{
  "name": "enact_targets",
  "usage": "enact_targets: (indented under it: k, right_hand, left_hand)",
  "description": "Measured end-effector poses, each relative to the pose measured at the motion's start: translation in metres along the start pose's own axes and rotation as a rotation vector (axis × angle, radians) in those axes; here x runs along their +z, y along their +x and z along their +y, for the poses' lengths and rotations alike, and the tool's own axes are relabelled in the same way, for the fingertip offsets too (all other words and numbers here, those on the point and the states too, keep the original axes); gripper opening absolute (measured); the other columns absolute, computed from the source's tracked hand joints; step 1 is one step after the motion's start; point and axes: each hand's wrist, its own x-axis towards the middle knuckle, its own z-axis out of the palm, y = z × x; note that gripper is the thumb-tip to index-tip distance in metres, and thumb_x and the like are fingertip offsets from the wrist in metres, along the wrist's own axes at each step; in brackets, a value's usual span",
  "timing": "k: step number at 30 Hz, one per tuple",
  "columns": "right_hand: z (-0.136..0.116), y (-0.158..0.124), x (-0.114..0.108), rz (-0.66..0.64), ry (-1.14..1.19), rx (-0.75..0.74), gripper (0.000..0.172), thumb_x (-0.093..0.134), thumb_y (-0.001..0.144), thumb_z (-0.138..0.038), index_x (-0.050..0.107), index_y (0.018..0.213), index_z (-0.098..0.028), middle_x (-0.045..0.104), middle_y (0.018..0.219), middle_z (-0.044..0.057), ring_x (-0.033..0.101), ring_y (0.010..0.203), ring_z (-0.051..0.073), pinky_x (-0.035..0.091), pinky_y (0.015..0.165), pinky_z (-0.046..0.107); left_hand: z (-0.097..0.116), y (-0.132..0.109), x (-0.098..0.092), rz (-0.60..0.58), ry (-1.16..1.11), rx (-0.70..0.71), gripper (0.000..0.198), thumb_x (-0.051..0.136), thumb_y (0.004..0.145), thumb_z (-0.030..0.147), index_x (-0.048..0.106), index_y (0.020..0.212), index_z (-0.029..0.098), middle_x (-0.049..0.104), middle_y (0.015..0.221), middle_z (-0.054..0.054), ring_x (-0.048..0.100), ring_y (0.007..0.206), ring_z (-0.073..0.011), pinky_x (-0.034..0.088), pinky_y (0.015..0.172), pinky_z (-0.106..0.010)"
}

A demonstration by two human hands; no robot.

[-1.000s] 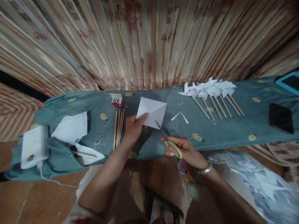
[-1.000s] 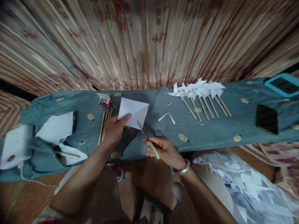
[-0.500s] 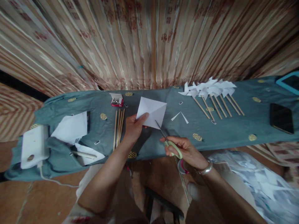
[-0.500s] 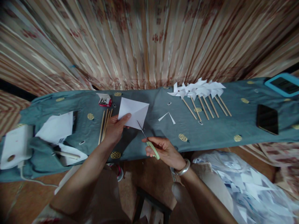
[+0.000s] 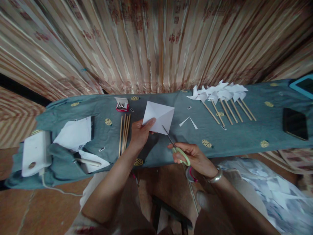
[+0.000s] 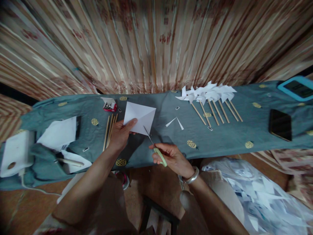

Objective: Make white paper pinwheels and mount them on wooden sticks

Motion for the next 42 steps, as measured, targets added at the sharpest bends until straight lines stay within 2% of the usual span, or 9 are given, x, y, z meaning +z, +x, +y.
enact_targets:
  k: [34, 42]
  right_hand:
    - [-0.0012, -0.0002, 0.0009, 0.025, -0.022, -0.004, 0.043, 0.08, 0.076, -0.048, 0.072, 0.106, -0.018, 0.064, 0.068, -0.002, 0.056, 0.058, 0.008, 0.048, 0.056, 0.023]
    - [-0.0037, -0.0001, 0.001, 0.033, -0.04, -0.01, 0.044, 0.079, 0.075, -0.052, 0.073, 0.104, -0.018, 0.064, 0.068, -0.001, 0.055, 0.058, 0.008, 0.048, 0.056, 0.023]
  left_hand:
    - [0.001, -0.0042, 0.0024, -0.044, 0.015, -0.014, 0.032, 0.077, 0.07, 0.044, 0.067, 0.062, 0.015, 0.063, 0.053, -0.002, 0.055, 0.045, -0.0126, 0.042, 0.045, -0.023]
    - [-0.004, -0.0038, 0.004, -0.079, 0.015, 0.024, 0.033, 0.075, 0.071, 0.045, 0.066, 0.06, 0.016, 0.062, 0.05, -0.001, 0.054, 0.043, -0.0117, 0.043, 0.043, -0.022]
